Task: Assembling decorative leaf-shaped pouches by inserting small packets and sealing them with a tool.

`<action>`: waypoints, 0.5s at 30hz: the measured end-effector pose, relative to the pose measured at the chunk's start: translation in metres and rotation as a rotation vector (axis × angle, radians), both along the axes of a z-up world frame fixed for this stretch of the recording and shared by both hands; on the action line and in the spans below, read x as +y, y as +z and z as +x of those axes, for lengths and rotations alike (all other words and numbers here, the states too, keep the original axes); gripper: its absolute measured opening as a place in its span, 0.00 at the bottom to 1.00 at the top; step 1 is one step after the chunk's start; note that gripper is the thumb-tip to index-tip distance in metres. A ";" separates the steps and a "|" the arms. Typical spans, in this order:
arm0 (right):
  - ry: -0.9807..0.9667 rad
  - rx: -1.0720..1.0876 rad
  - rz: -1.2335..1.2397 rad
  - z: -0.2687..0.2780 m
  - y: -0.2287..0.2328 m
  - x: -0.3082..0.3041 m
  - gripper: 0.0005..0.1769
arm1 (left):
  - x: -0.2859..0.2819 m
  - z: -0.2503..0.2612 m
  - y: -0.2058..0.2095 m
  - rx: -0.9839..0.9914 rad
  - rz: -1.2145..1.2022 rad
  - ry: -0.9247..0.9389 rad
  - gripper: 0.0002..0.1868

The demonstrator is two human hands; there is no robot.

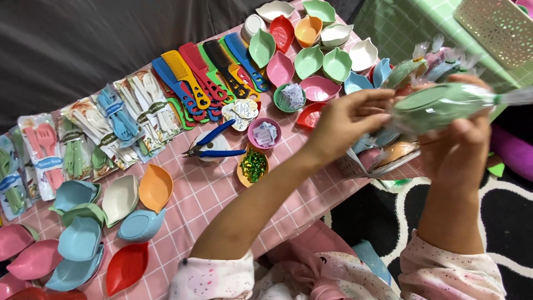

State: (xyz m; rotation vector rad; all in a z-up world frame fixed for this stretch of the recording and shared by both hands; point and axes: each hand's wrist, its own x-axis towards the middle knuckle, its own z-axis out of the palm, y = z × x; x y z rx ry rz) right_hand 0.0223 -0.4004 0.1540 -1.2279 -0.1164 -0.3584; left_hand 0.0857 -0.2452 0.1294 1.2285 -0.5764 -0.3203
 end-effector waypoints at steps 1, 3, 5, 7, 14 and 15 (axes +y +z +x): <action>-0.004 0.000 -0.002 0.000 -0.005 -0.009 0.32 | -0.008 -0.003 0.000 0.000 -0.002 -0.004 0.18; -0.234 -0.051 0.050 0.001 -0.014 -0.026 0.35 | -0.025 -0.010 -0.001 -0.275 0.252 0.194 0.12; -0.309 -0.130 -0.083 0.001 -0.034 -0.044 0.30 | -0.039 -0.012 -0.012 -0.335 0.400 0.145 0.09; -0.385 -0.210 -0.211 0.000 -0.044 -0.047 0.26 | -0.057 -0.011 -0.032 -0.397 0.549 0.094 0.08; -0.539 -0.473 -0.612 0.006 -0.048 -0.029 0.20 | -0.082 -0.009 -0.051 -1.013 0.994 0.253 0.13; -0.509 -0.483 -0.614 0.007 -0.048 -0.025 0.21 | -0.079 -0.010 -0.048 -1.002 0.995 0.231 0.09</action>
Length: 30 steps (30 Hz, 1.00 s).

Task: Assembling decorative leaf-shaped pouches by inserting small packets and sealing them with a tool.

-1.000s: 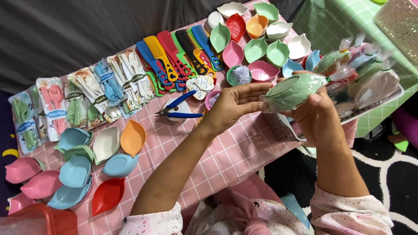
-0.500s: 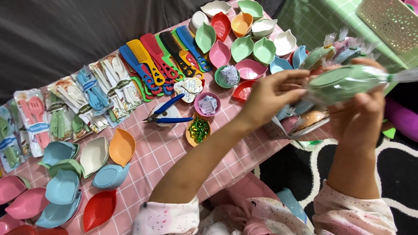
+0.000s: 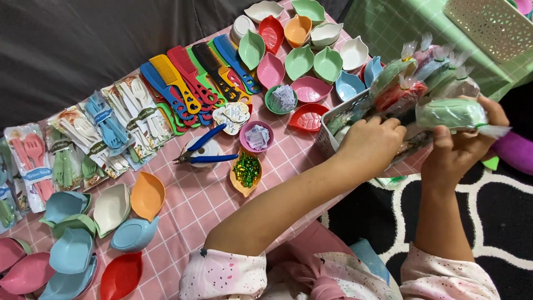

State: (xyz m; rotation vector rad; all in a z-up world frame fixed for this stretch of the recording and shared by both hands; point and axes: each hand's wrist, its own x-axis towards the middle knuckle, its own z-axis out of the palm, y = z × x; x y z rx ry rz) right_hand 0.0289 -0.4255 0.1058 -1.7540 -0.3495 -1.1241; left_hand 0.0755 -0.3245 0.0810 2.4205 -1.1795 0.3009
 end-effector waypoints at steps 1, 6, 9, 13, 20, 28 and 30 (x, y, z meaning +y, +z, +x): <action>0.001 0.000 0.002 -0.001 0.002 0.003 0.21 | 0.001 -0.001 -0.002 0.000 0.002 0.001 0.09; -0.114 0.177 -0.179 -0.009 0.006 0.011 0.22 | 0.003 -0.003 -0.006 0.002 -0.059 0.031 0.12; -0.129 0.252 -0.144 -0.009 0.004 0.010 0.24 | 0.004 0.002 0.002 0.157 -0.041 0.006 0.11; -0.269 0.275 -0.360 -0.012 0.015 0.005 0.25 | 0.008 0.001 0.006 0.182 -0.067 0.031 0.08; -0.322 0.599 -0.545 0.002 0.023 -0.027 0.24 | 0.016 0.001 0.011 0.256 -0.145 -0.026 0.13; -0.425 0.861 -0.820 0.013 0.043 -0.020 0.31 | 0.025 -0.001 -0.002 0.172 -0.315 -0.047 0.15; -0.397 0.823 -0.660 0.009 0.045 -0.017 0.28 | 0.036 -0.006 0.011 0.251 -0.379 -0.084 0.14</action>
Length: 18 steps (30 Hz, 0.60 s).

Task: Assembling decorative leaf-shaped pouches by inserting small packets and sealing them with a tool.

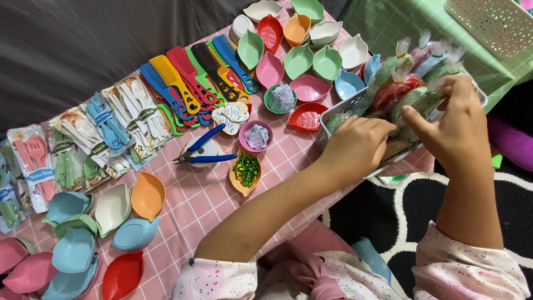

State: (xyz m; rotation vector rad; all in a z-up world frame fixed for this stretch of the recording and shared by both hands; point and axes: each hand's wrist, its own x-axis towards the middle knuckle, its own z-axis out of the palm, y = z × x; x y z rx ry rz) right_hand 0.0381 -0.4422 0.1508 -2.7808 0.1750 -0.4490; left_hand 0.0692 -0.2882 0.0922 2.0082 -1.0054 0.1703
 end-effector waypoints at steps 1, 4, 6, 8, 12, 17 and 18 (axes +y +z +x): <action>0.002 -0.001 0.000 -0.001 -0.007 -0.004 0.28 | 0.007 -0.003 0.003 -0.001 0.000 0.002 0.14; 0.101 -0.134 -0.138 -0.002 -0.019 -0.010 0.22 | 0.032 -0.010 0.011 0.032 -0.031 -0.002 0.15; 0.068 -0.113 -0.133 -0.003 -0.016 -0.007 0.23 | 0.054 -0.015 0.017 0.015 -0.062 -0.032 0.16; 0.058 -0.093 -0.136 -0.005 -0.012 -0.003 0.24 | 0.080 -0.021 0.022 0.048 -0.079 -0.022 0.15; 0.021 0.000 -0.026 -0.010 0.000 0.001 0.31 | 0.127 -0.035 0.038 0.185 -0.051 0.054 0.16; 0.137 -0.349 0.113 -0.027 -0.008 -0.022 0.20 | 0.171 -0.054 0.055 0.157 -0.127 0.184 0.13; 0.149 -0.471 0.225 -0.030 -0.012 -0.026 0.16 | 0.178 -0.059 0.060 0.194 -0.133 0.205 0.13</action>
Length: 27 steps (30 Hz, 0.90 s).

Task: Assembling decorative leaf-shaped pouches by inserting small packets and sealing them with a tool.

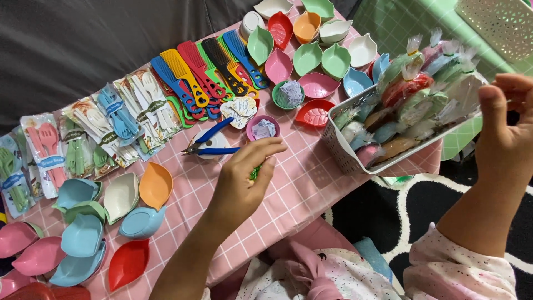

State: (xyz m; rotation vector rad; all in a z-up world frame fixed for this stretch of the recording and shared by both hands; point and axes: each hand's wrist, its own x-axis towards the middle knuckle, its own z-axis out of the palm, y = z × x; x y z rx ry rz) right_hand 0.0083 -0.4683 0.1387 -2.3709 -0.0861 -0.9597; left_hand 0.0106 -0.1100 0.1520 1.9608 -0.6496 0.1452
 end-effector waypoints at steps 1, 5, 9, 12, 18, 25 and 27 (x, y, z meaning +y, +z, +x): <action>0.005 0.000 -0.001 0.000 0.002 0.014 0.16 | 0.004 -0.003 0.002 0.000 -0.001 0.005 0.13; 0.203 -0.371 -0.011 -0.003 0.012 0.087 0.17 | 0.015 -0.015 0.004 0.074 -0.061 0.083 0.13; 0.471 -0.452 -0.074 0.014 -0.002 0.157 0.10 | 0.025 -0.025 -0.009 -0.033 -0.126 0.107 0.12; 0.555 -0.510 -0.082 0.037 -0.022 0.202 0.09 | 0.035 -0.045 -0.020 -0.022 -0.123 0.184 0.12; 0.554 -0.467 -0.161 0.059 -0.041 0.232 0.10 | 0.063 -0.093 -0.039 -0.027 -0.024 0.386 0.13; 0.522 -0.501 -0.141 0.066 -0.068 0.234 0.11 | 0.129 -0.180 -0.065 -0.266 0.201 0.858 0.12; 0.502 -0.489 -0.141 0.066 -0.072 0.232 0.12 | 0.156 -0.216 -0.068 -0.531 0.564 1.234 0.03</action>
